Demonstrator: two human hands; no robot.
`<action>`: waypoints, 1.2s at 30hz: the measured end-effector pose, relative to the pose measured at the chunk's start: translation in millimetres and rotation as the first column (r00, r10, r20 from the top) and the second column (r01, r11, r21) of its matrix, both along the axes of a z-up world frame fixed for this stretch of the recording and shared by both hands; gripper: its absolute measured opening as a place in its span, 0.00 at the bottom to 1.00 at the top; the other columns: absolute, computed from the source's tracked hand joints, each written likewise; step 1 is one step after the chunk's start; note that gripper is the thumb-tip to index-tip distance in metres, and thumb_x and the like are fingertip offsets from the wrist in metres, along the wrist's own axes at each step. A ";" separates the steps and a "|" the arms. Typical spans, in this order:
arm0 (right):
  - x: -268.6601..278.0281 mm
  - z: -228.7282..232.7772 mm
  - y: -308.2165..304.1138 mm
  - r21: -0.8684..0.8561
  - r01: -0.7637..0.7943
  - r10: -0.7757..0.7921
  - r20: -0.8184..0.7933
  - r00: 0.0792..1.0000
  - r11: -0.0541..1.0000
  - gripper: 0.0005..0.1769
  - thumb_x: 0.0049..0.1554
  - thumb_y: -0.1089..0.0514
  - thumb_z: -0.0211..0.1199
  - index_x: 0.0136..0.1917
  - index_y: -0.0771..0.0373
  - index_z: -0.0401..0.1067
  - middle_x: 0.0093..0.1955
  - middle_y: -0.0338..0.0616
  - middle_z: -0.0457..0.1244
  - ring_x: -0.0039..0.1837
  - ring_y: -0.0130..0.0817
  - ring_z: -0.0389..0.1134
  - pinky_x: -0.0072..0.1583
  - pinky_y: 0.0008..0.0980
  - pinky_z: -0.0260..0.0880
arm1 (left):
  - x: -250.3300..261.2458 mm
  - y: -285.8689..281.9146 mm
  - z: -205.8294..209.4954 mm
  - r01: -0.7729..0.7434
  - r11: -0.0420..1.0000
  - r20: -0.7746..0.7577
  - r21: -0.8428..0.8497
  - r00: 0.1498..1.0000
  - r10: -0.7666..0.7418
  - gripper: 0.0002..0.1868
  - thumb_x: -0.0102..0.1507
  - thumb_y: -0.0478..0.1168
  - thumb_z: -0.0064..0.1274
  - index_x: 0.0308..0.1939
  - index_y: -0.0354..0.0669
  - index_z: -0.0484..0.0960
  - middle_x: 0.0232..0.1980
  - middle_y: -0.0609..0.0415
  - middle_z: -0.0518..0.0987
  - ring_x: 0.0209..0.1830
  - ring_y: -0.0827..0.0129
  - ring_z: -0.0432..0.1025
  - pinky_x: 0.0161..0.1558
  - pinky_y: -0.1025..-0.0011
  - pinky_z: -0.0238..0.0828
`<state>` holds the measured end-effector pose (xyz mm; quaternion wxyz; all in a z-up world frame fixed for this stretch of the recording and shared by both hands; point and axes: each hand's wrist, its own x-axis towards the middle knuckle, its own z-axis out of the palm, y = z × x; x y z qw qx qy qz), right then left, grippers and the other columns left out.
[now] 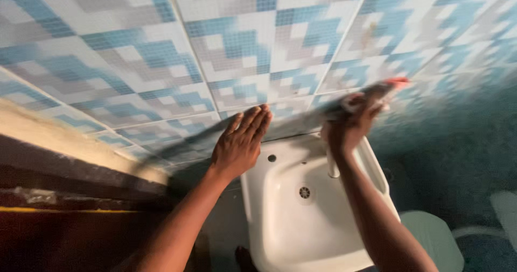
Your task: The person wets a cloth at a sink, then wipes the tiled wall above the sink and along the upper wall edge. The person repeatedly wipes the same wall sections with the cloth.
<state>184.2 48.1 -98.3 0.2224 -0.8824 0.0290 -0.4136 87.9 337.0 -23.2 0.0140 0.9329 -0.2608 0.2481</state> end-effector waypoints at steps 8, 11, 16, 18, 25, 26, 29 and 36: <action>-30.1 43.0 36.9 0.319 -0.226 0.236 0.010 0.972 0.920 0.46 0.51 0.63 0.51 0.83 0.58 0.49 0.66 0.56 0.61 0.66 0.54 0.60 0.73 0.46 0.62 | -2.9 -40.7 32.4 0.138 0.963 0.106 -0.230 0.988 -0.116 0.33 0.68 0.38 0.43 0.78 0.42 0.59 0.80 0.40 0.57 0.80 0.50 0.55 0.74 0.44 0.50; -32.0 65.8 54.8 -0.104 -0.275 0.293 0.240 0.926 0.956 0.37 0.56 0.61 0.54 0.78 0.59 0.51 0.64 0.62 0.59 0.65 0.59 0.59 0.69 0.49 0.61 | 19.0 -60.6 66.0 0.252 0.950 0.184 -0.182 0.958 -0.219 0.33 0.69 0.36 0.43 0.80 0.44 0.57 0.81 0.39 0.57 0.81 0.49 0.55 0.76 0.42 0.52; -36.2 73.2 43.1 0.155 -0.322 0.255 0.343 0.904 0.934 0.30 0.64 0.65 0.56 0.78 0.59 0.59 0.65 0.54 0.61 0.66 0.48 0.62 0.68 0.46 0.64 | 66.3 -80.1 113.1 0.281 0.959 0.311 -0.024 0.914 -0.260 0.29 0.76 0.45 0.44 0.82 0.57 0.60 0.84 0.50 0.53 0.85 0.58 0.48 0.79 0.45 0.49; -26.7 82.6 41.8 0.288 -0.291 0.208 0.286 0.936 0.913 0.29 0.66 0.67 0.56 0.79 0.62 0.60 0.61 0.55 0.58 0.62 0.45 0.63 0.61 0.41 0.67 | 82.3 -82.5 130.9 0.199 0.968 0.375 0.152 0.895 -0.243 0.30 0.74 0.42 0.43 0.83 0.60 0.61 0.85 0.56 0.52 0.86 0.61 0.45 0.79 0.52 0.43; -68.3 65.7 62.6 0.313 -0.462 0.486 0.003 0.874 0.830 0.50 0.46 0.70 0.66 0.80 0.59 0.54 0.53 0.56 0.59 0.51 0.46 0.69 0.48 0.39 0.72 | 97.7 -82.1 113.1 0.043 0.966 0.569 0.255 0.801 -0.186 0.26 0.81 0.50 0.36 0.85 0.61 0.62 0.88 0.58 0.45 0.88 0.65 0.37 0.85 0.52 0.17; -69.7 66.8 65.8 0.282 -0.434 0.452 0.002 0.892 0.855 0.51 0.47 0.71 0.66 0.81 0.59 0.52 0.53 0.57 0.59 0.52 0.48 0.68 0.48 0.40 0.72 | 97.0 -83.0 110.9 0.050 0.966 0.581 0.253 0.791 -0.193 0.27 0.82 0.55 0.33 0.84 0.59 0.62 0.87 0.57 0.45 0.88 0.64 0.36 0.84 0.51 0.16; -57.6 80.9 70.3 0.258 -0.343 0.353 0.005 0.935 0.903 0.53 0.47 0.72 0.65 0.83 0.61 0.48 0.55 0.60 0.59 0.53 0.53 0.68 0.48 0.44 0.71 | 97.8 -82.3 115.9 0.035 0.967 0.629 0.253 0.754 -0.192 0.28 0.84 0.61 0.29 0.83 0.56 0.61 0.86 0.54 0.44 0.89 0.62 0.35 0.83 0.50 0.14; -73.8 83.3 80.3 0.248 -0.347 0.375 -0.078 0.924 0.905 0.51 0.48 0.69 0.65 0.82 0.57 0.52 0.51 0.51 0.64 0.55 0.54 0.68 0.53 0.47 0.70 | 94.7 -76.3 111.4 0.015 0.959 0.647 0.282 0.736 -0.201 0.23 0.83 0.53 0.29 0.81 0.56 0.60 0.86 0.53 0.44 0.87 0.62 0.34 0.85 0.50 0.12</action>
